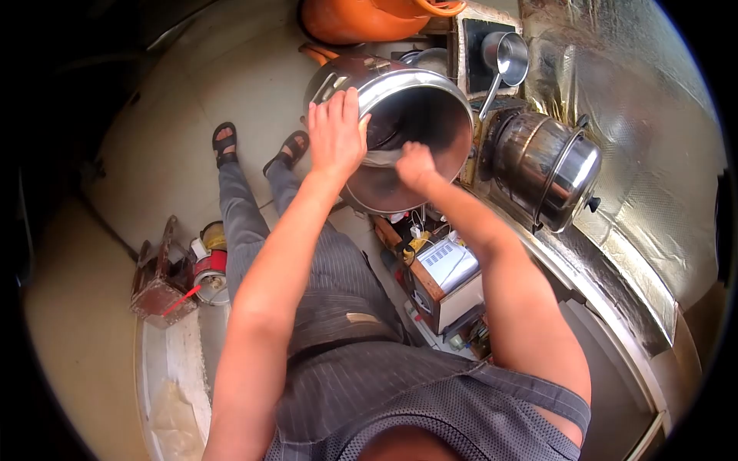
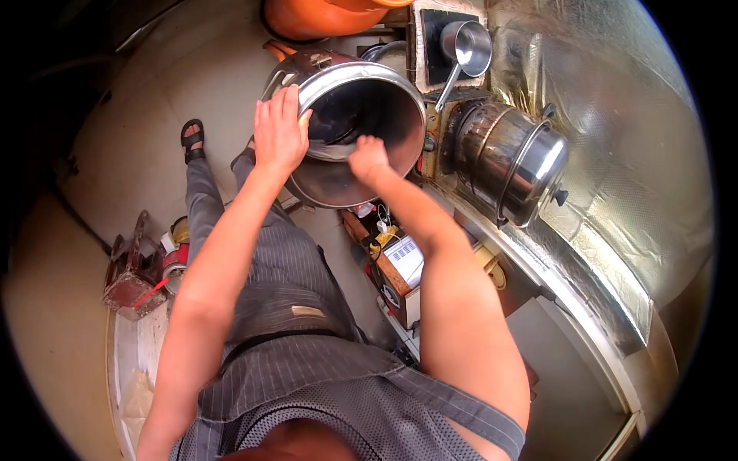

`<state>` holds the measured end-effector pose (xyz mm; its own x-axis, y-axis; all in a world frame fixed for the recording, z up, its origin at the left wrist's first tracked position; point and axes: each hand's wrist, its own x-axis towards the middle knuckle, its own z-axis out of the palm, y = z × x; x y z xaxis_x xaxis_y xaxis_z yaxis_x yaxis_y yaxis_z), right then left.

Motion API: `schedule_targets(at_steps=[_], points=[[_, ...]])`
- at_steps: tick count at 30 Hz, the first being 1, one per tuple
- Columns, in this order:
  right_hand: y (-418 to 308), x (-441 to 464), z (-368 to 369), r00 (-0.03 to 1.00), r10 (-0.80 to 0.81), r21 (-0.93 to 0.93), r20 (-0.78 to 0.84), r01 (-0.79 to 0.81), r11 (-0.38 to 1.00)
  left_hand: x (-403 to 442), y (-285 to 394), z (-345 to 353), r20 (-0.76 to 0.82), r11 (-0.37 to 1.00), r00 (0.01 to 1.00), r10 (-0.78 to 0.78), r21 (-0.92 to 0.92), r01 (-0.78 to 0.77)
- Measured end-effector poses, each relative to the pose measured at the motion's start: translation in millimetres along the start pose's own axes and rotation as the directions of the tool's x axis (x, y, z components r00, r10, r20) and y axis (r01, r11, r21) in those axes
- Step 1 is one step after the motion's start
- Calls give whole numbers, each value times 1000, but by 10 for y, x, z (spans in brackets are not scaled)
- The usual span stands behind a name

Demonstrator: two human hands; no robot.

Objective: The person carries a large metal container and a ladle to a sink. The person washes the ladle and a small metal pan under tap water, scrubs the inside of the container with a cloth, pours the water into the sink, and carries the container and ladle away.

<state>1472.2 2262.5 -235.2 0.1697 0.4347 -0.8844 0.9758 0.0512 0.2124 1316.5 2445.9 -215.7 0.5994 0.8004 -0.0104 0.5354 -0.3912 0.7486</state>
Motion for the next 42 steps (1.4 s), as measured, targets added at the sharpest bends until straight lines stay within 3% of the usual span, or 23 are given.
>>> schedule_targets(at_steps=[1,3,6,7,9,11,13,16,17,18,19,23,25,27,28,31,33,35,37,38,39,40,42], points=[[240,13,-104,1000,-9,-192,3,10,981,-12,-13,1,-4,1000,1000,11,-18,-12],[638,237,-185,996,-44,-373,-77,12,928,-10,-9,-12,9,1000,1000,-1,-16,1],[665,425,-180,993,-47,-445,-109,-7,895,-26,5,-25,31,1000,999,-17,-14,18],[615,389,-72,983,-61,-311,-171,5,950,-13,12,-31,26,1000,999,-26,-6,26],[346,291,127,997,26,-5,-78,-27,1000,1,42,-40,21,999,999,-44,1,44],[-146,294,297,994,108,224,6,-106,969,-37,68,-39,22,998,998,-61,0,61],[-547,324,258,993,118,529,-16,-92,843,-41,50,-17,-6,998,998,-58,24,58],[-429,233,257,999,5,605,-51,27,796,-30,28,-28,22,999,998,-54,1,54],[-255,166,261,999,-19,483,-33,33,875,-22,21,-36,13,998,998,-55,2,55],[-65,168,290,999,17,188,-28,-11,982,-9,22,-24,5,999,999,-47,-3,47],[169,95,96,999,-38,-85,-17,36,996,-19,28,-21,5,999,999,-39,-9,39],[870,308,-456,978,-200,-492,-58,146,858,-13,44,-22,-6,999,999,-34,-23,34],[995,345,-727,904,-385,-553,-185,228,801,-12,35,-31,-7,999,1000,-23,-34,23],[899,331,-1153,919,-395,-471,6,351,809,-17,27,-20,-11,999,1000,-24,-26,24],[840,225,-1350,888,-459,-575,-9,371,729,-17,29,-8,-14,1000,1000,-24,-20,24],[859,140,-1311,905,-426,-688,21,322,650,-22,12,-3,-21,999,1000,-20,-30,19],[972,-44,-1152,933,-360,-648,7,278,709,1,10,1,5,999,1000,-28,-40,28],[924,-335,-677,986,-160,-367,-42,134,920,-29,21,-1,2,999,999,-43,-34,43],[540,-720,-234,996,-95,-126,2,94,988,-37,23,11,15,998,999,-50,-46,51],[284,-819,-53,998,-69,87,10,68,994,-43,25,31,7,997,998,-61,-38,61],[-36,-856,28,998,-49,304,29,38,952,-65,28,38,8,997,997,-71,-30,71],[-269,-872,-255,987,-77,586,144,-22,810,-86,36,31,25,998,998,-62,-27,62],[-745,-694,-356,997,38,934,-63,46,355,-55,42,16,2,993,996,-86,-82,86]])
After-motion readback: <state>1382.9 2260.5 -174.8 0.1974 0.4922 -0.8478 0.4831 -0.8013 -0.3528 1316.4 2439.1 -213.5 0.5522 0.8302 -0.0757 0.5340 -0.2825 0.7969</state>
